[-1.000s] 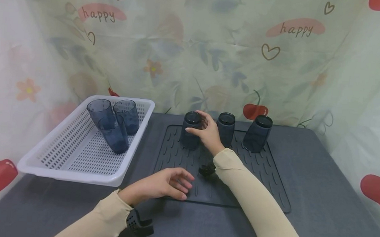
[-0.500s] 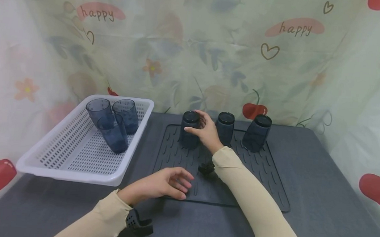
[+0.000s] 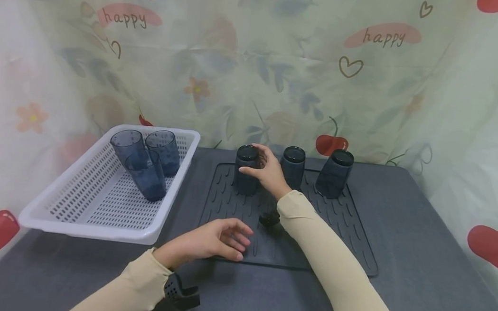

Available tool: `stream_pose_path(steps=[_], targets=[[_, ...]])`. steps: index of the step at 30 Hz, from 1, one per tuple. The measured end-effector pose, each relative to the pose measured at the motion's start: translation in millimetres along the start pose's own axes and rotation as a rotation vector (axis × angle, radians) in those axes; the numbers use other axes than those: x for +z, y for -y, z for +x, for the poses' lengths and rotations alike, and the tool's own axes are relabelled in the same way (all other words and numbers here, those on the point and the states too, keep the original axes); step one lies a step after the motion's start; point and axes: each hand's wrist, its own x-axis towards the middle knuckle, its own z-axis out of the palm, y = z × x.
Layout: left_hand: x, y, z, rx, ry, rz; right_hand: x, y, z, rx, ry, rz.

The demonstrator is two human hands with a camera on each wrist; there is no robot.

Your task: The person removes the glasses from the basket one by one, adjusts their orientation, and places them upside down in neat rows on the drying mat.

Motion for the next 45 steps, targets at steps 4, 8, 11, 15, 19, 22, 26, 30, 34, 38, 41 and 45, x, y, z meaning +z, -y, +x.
stream_pose_path(steps=[4,8,11,15,19,22,26,30,34,38,41,45], targets=[[-0.7,-0.1,-0.1,0.003,-0.003,0.003,1,1,0,0.006,0.008,-0.01],[-1.2,-0.7,-0.5,0.005,-0.004,0.013,2,0,-1,0.013,0.009,-0.025],[-2.3,-2.1,-1.5,0.016,-0.007,0.027,2,-5,2,0.012,0.008,-0.022],[-6.2,-5.8,-4.2,0.043,-0.025,0.054,2,-23,11,0.002,-0.001,-0.007],[-11.3,-11.8,-7.7,0.06,-0.054,0.073,2,-36,18,-0.017,-0.017,-0.008],[-13.8,-16.9,-9.9,0.064,-0.072,0.073,2,-39,18,-0.031,-0.026,-0.01],[-15.8,-20.3,-12.2,0.079,-0.079,0.073,3,-39,17,-0.041,-0.036,-0.007],[-18.2,-23.0,-14.5,0.107,-0.083,0.082,3,-39,16,-0.036,-0.041,-0.012],[-21.0,-28.2,-17.6,0.122,-0.095,0.091,2,-29,11,-0.024,-0.031,-0.013],[-25.6,-32.4,-21.9,0.149,-0.107,0.109,0,-8,1,-0.01,-0.005,-0.009],[-29.7,-35.9,-26.5,0.163,-0.129,0.117,-1,-2,-3,-0.004,0.0,-0.011],[-35.3,-44.5,-34.6,0.176,-0.17,0.12,0,-2,-3,0.003,-0.003,-0.021]])
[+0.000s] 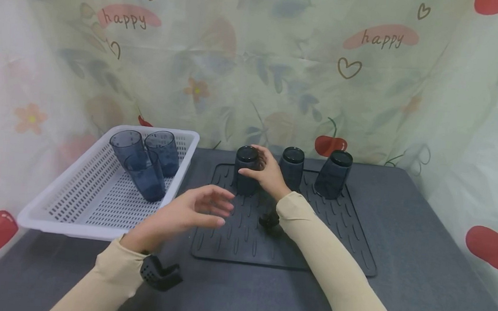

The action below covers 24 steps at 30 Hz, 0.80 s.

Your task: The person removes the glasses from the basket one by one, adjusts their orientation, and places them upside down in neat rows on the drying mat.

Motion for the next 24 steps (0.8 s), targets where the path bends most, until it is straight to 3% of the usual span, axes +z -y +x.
stream_pose_path(steps=[12,16,24], targets=[[-34.0,-35.8,-21.2,-0.005,-0.209,0.11,-2,-2,3,0.027,0.017,0.019],[-45.5,-44.4,-27.5,0.001,-0.282,0.128,-2,-15,9,0.019,0.013,0.034],[-66.0,-45.6,-32.8,0.087,-0.446,0.127,1,-34,18,-0.009,-0.017,0.016]])
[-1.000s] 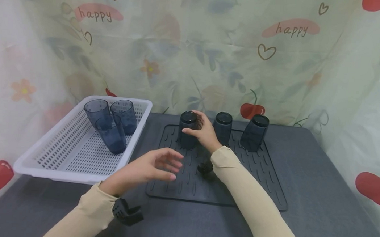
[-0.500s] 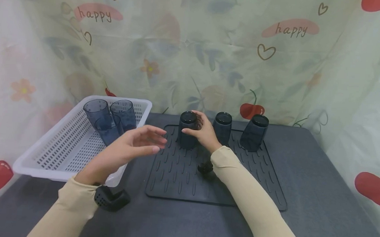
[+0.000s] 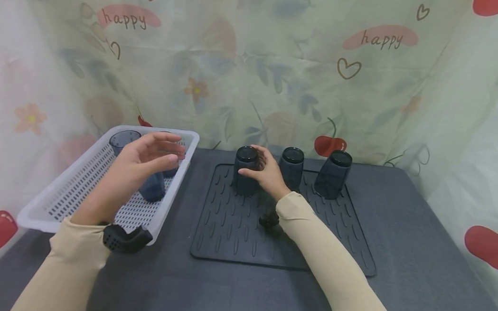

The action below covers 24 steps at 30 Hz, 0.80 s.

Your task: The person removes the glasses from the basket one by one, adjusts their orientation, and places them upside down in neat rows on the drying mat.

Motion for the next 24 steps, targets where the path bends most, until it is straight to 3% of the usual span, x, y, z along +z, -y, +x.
stream_pose_path(steps=[10,17,24], targets=[[-18.6,22.9,8.5,0.086,-0.188,-0.146,0,0,0,-0.002,0.005,0.013],[-27.4,39.3,13.7,0.161,-0.276,-0.217,0,-1,0,-0.002,-0.001,0.009],[-33.0,51.8,15.0,0.176,-0.351,-0.244,0,-1,0,-0.009,0.001,0.011]])
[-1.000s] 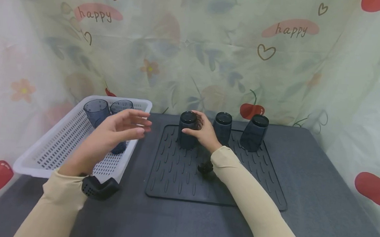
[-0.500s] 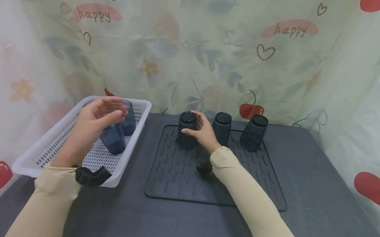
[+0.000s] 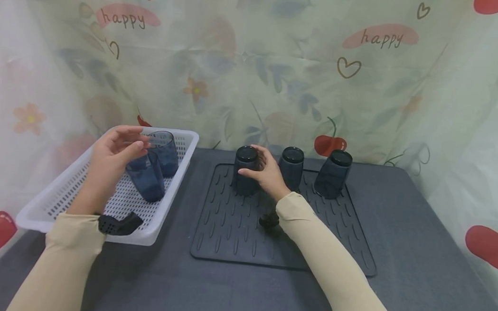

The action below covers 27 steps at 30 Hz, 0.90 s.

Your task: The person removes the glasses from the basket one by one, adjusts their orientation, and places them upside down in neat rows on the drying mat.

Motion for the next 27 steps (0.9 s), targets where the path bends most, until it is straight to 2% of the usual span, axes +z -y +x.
stream_pose_path(steps=[6,8,20,25,27], targets=[[-6.3,6.8,1.2,-0.006,-0.035,-0.007,1,-1,0,0.008,-0.001,0.0],[-8.6,10.2,2.5,-0.005,-0.054,-0.049,1,0,0,0.008,0.001,0.0],[-20.9,20.6,13.2,-0.005,-0.226,-0.067,2,0,1,0.009,0.001,-0.012],[-22.2,26.7,14.1,0.004,-0.22,-0.098,1,0,1,0.014,-0.004,-0.005],[-22.4,28.6,13.6,0.003,-0.21,-0.077,1,1,1,0.01,-0.003,-0.001]])
